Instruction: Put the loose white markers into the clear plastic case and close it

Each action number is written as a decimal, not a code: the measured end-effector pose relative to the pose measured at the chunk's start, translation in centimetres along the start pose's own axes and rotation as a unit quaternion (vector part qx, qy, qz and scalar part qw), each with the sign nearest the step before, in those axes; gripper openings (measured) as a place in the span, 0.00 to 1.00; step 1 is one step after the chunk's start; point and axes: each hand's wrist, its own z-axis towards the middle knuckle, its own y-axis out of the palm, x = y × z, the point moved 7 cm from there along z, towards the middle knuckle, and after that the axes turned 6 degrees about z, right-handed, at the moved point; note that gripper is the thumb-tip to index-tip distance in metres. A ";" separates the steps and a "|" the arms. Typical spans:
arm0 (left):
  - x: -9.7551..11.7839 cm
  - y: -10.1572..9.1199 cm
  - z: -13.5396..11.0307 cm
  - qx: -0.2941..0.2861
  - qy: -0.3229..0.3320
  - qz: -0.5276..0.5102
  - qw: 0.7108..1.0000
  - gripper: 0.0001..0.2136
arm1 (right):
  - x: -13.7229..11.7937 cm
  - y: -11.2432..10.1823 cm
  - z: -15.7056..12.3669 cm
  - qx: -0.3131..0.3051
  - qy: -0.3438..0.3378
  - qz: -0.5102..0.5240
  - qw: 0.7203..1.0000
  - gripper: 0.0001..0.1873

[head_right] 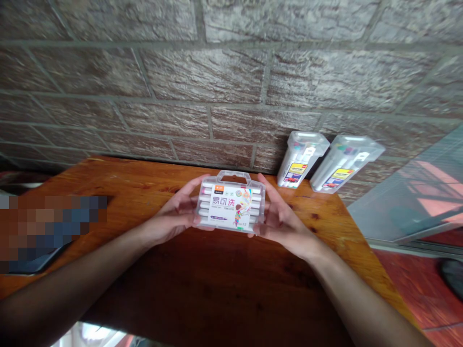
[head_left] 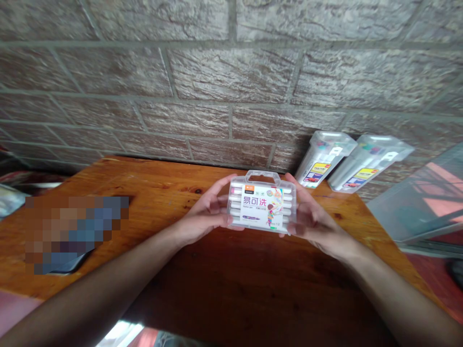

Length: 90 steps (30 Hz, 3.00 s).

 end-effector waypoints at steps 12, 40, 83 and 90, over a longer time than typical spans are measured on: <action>0.9 0.5 -0.1 0.000 0.004 0.022 1.000 0.52 | -0.1 0.1 0.1 0.009 0.006 -0.022 1.000 0.63; 0.2 -0.1 0.1 0.010 -0.003 -0.005 1.000 0.53 | 0.7 -1.0 0.3 0.062 -0.012 0.022 0.998 0.55; 0.5 -0.5 0.9 0.038 0.092 0.064 0.993 0.21 | -0.2 -1.3 0.7 0.108 -0.059 -0.143 0.982 0.17; -0.1 -0.5 0.8 0.048 0.034 0.051 0.997 0.21 | 0.9 -2.1 0.6 0.129 -0.022 -0.110 0.985 0.22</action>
